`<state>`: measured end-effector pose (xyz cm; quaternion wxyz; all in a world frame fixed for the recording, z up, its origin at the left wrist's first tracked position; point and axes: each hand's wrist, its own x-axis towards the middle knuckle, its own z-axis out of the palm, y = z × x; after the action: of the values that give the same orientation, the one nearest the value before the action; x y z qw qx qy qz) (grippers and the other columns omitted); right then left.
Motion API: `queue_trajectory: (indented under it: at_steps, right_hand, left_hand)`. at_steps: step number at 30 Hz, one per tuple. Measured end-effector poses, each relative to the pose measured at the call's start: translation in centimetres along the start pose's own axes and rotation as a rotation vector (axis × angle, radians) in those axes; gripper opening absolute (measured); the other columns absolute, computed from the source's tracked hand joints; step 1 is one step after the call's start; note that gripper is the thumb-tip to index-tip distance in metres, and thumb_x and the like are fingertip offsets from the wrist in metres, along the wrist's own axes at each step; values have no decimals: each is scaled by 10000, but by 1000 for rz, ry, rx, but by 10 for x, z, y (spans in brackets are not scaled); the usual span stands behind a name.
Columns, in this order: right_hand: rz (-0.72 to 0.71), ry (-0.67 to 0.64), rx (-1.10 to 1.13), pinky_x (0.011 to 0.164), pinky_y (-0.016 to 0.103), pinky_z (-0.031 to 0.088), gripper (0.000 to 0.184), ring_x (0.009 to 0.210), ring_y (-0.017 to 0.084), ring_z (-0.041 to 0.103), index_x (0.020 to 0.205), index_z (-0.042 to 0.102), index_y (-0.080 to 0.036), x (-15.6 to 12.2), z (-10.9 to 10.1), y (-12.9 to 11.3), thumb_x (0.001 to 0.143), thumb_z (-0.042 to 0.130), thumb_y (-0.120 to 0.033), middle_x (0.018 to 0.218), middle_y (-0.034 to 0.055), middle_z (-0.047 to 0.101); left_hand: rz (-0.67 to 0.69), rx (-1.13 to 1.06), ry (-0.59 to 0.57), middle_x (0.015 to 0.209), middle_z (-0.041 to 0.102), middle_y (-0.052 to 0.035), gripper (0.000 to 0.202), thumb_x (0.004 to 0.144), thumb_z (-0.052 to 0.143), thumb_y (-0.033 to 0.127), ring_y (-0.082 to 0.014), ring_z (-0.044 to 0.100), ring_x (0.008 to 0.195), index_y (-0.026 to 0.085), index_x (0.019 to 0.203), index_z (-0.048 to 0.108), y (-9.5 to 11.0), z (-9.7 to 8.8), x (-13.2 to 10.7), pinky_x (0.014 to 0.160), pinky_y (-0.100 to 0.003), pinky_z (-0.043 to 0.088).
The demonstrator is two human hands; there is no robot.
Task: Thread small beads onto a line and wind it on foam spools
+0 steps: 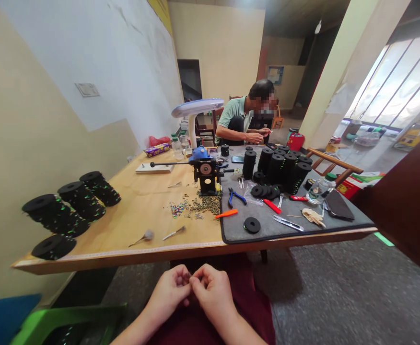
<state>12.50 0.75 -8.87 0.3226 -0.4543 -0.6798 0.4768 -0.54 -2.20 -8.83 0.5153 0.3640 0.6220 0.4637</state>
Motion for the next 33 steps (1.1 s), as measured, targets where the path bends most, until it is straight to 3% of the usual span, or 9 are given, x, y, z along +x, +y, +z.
queue_trajectory:
  at_steps: [6, 19, 24, 29, 33]
  right_hand:
    - [-52, 15, -120, 440, 186, 274, 160, 419, 81, 389, 686, 654, -160, 0, -1, 5, 784, 581, -261, 454, -54, 477]
    - [-71, 7, -169, 444, 202, 269, 106, 408, 86, 399, 676, 635, -183, 2, -1, 3, 753, 571, -217, 447, -49, 503]
    - [71, -2, 61, 395, 189, 260, 128, 358, 71, 359, 633, 548, -190, 6, 3, 7, 724, 583, -274, 404, -80, 436]
    - [235, -45, 360, 341, 170, 230, 271, 290, 46, 288, 638, 475, -198, 11, 3, 9, 694, 600, -432, 337, -119, 382]
    - [256, -42, 425, 336, 165, 208, 303, 288, 45, 310, 639, 482, -189, 12, 3, 7, 670, 621, -457, 331, -109, 411]
  left_hand:
    - [72, 47, 28, 411, 510, 89, 190, 573, 635, 91, -74, 492, 334, 188, 568, 472, -5, 0, -1, 335, -155, 394]
    - [86, 86, 35, 403, 519, 80, 166, 591, 627, 115, -107, 507, 343, 200, 568, 487, -6, 1, -2, 351, -189, 383]
    - [67, -12, -11, 445, 508, 90, 224, 583, 705, 126, -84, 492, 386, 186, 614, 491, -2, 1, -1, 394, -181, 392]
    - [-92, -341, -172, 553, 569, 77, 401, 600, 812, 266, -94, 575, 490, 181, 873, 531, 3, -2, -6, 493, -189, 448]
    - [-160, -444, -252, 655, 630, 0, 299, 662, 789, 317, -100, 613, 579, 135, 760, 573, 4, -5, -7, 554, -194, 472]
